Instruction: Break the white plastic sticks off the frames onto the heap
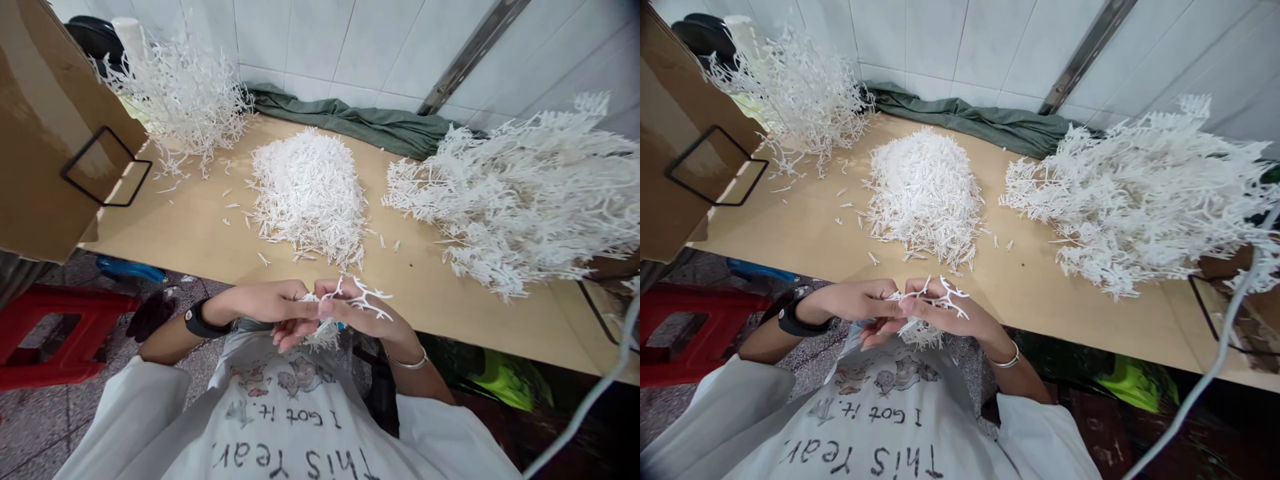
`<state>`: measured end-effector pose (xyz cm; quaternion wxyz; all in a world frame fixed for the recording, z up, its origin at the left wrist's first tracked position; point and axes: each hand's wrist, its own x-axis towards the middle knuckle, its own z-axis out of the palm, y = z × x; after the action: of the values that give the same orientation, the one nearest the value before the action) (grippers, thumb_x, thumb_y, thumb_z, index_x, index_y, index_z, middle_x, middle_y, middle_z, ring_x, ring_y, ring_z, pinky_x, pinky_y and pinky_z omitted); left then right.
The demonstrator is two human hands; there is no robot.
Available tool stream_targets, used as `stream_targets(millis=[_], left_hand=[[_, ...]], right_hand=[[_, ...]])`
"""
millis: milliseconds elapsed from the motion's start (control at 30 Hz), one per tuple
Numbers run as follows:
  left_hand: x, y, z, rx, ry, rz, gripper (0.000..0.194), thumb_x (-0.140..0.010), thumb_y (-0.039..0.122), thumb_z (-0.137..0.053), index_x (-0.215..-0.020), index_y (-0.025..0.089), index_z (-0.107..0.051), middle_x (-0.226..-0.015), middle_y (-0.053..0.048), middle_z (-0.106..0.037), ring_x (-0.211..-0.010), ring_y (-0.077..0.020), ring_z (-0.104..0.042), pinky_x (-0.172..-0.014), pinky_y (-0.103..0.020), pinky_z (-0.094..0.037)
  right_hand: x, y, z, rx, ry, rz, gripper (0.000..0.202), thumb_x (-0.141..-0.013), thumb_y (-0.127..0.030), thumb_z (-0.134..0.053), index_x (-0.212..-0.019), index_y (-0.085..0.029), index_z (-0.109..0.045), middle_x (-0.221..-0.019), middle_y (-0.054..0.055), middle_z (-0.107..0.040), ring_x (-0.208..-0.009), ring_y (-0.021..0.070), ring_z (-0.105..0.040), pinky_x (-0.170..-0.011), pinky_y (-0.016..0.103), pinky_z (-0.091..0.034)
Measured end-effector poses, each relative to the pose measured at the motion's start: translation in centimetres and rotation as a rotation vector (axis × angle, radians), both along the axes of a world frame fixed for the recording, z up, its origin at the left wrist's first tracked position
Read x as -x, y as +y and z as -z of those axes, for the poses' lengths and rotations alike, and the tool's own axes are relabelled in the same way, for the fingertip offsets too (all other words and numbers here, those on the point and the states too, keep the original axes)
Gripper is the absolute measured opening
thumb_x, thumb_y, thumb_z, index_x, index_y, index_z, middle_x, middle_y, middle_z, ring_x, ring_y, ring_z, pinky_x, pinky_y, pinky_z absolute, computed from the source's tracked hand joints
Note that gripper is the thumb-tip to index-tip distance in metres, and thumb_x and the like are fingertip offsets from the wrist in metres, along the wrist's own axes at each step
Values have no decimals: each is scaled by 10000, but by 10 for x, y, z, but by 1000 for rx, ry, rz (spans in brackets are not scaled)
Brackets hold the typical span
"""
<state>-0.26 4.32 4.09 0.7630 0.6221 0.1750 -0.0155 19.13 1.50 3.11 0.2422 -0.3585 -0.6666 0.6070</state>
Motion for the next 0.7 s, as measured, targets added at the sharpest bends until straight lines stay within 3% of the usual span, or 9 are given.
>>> stream_targets(millis=[100, 200, 267, 367, 500, 633, 700], left_hand=[[6, -7, 0, 24, 2, 90, 472, -927, 503, -399, -575, 189, -394, -401, 33, -498, -330, -59, -422, -377, -177, -381], [10, -16, 5, -12, -122, 58, 490, -931, 498, -391, -554, 187, -359, -409, 42, -428, -340, -48, -388, -357, -177, -322], [9, -21, 9, 50, -262, 37, 507, -918, 522, -402, -540, 189, -348, -407, 47, -377, -335, -52, -387, -338, -183, -298], [6, -26, 15, 131, -414, -47, 501, -892, 538, -448, -536, 195, -363, -393, 48, -345, -310, -73, -408, -306, -200, -279], [0, -27, 21, -3, -444, -164, 542, -882, 566, -436, -493, 195, -368, -344, 26, -365, -286, -86, -411, -298, -215, -272], [-6, -23, 25, -46, -457, -275, 621, -869, 635, -380, -434, 198, -310, -304, 4, -410, -233, -72, -357, -269, -215, -254], [-6, -16, 24, -65, -491, -360, 650, -847, 703, -313, -426, 210, -264, -266, 28, -337, -204, -70, -293, -246, -217, -240]], right_hand=[[7, -3, -1, 164, 102, -111, 399, -850, -472, -557, -609, -159, -498, -529, -57, -321, -490, 60, -282, -450, 227, -211], [21, -12, 8, 357, 409, -87, 450, -863, -419, -554, -531, -172, -376, -473, -85, -221, -412, 34, -175, -393, 214, -138], [32, -17, 15, 410, 609, -70, 493, -854, -403, -563, -508, -187, -286, -452, -92, -184, -375, 25, -144, -359, 202, -118], [47, -22, 23, 348, 843, -24, 515, -844, -402, -545, -479, -198, -244, -410, -90, -176, -324, 28, -141, -318, 192, -121], [55, -24, 30, 261, 900, 59, 498, -832, -414, -516, -471, -209, -240, -388, -89, -165, -303, 39, -124, -293, 190, -142], [49, -19, 32, 312, 902, 109, 475, -829, -453, -498, -523, -220, -218, -388, -117, -104, -268, 31, -77, -248, 166, -136], [40, -14, 28, 172, 1042, 179, 476, -866, -418, -461, -542, -220, -175, -362, -132, -63, -244, 20, -46, -240, 142, -145]])
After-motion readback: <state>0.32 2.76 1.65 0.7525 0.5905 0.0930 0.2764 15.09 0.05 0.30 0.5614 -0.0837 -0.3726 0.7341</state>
